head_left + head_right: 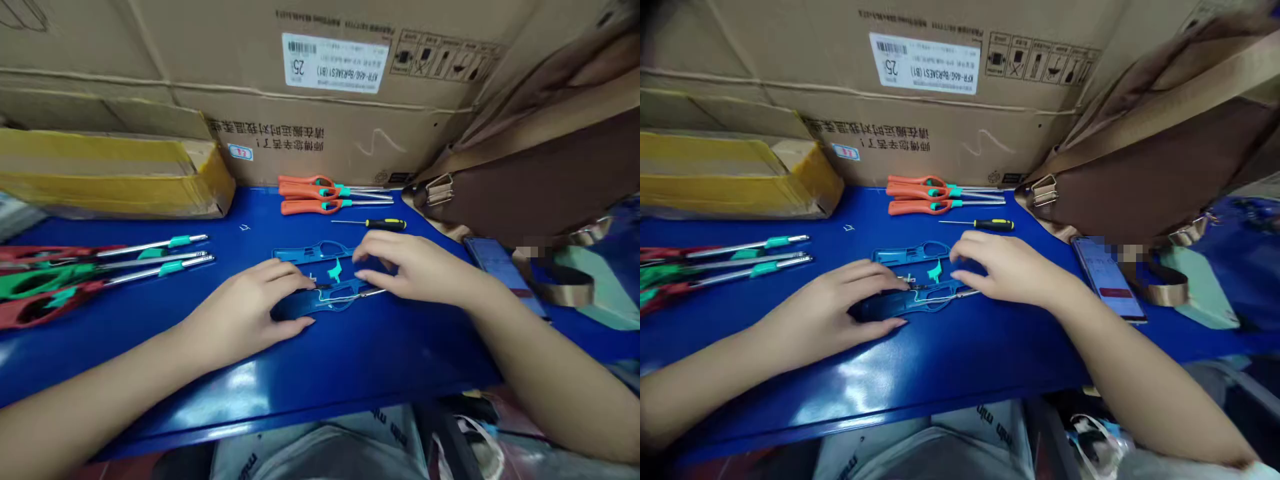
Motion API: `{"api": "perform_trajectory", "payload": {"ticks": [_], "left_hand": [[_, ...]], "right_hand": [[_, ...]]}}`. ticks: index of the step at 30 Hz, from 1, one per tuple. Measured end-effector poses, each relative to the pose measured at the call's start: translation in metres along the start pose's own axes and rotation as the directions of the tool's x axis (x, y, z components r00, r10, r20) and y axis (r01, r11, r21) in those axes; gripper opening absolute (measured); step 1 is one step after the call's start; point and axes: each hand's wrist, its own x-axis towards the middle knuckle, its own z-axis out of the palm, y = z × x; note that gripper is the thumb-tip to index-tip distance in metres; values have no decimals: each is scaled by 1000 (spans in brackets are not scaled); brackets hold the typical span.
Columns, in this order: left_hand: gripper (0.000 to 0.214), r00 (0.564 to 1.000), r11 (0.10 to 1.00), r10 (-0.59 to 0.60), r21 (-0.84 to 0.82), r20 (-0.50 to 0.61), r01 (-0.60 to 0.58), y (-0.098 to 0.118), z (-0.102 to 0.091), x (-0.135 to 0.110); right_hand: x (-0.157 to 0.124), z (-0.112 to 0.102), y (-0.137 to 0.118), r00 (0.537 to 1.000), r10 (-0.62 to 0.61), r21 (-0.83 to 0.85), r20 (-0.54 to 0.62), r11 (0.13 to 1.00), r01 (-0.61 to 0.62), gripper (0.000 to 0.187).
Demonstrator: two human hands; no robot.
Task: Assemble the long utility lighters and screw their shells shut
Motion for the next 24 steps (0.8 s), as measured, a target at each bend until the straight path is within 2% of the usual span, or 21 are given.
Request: {"api": "perform_trajectory", "payload": {"ticks": [3, 4, 6, 8, 11, 15, 17, 19, 20, 22, 24], "left_hand": [[36, 1000, 1000, -29, -5, 8, 29, 0, 3, 1], [35, 999, 999, -38, -8, 7, 38, 0, 4, 1], [33, 998, 998, -55, -17, -2, 55, 0, 4, 1], [31, 998, 998, -62, -19, -16, 61, -1, 4, 1], [30, 997, 998, -67, -10, -37, 66, -3, 4, 2], [28, 992, 996, -85, -3, -95, 86, -10, 5, 5], [28, 987, 995, -96, -28, -131, 93, -15, 6, 7], [29, 983, 994, -102, -66, -153, 93, -21, 6, 9], [30, 983, 992, -105, -87, -151, 92, -24, 6, 9], [30, 980, 991, -106, -100, -169, 90, -28, 7, 10], [31, 979, 994, -90, -86, -186, 75, -29, 7, 10]], "right_hand": [[8, 15, 2, 994, 97, -38, -58, 994, -100, 30], [10, 20, 3, 992, 118, -12, -41, 993, -119, 28], [14, 27, 9, 978, 203, 124, -46, 973, -196, 18], [17, 31, 16, 968, 245, 178, -61, 957, -230, 9], [19, 31, 24, 950, 299, 252, -89, 930, -269, 9], [17, 17, 26, 934, 349, 380, -80, 877, -295, 26], [13, 6, 24, 951, 309, 442, -35, 858, -262, 33], [9, -4, 20, 989, 130, 520, 70, 841, -148, 34], [7, -8, 16, 991, 35, 526, 126, 845, -97, 33], [4, -12, 8, 974, -71, 492, 215, 869, -45, 26], [2, -11, -1, 952, -112, 403, 285, 915, -13, 17]]}}
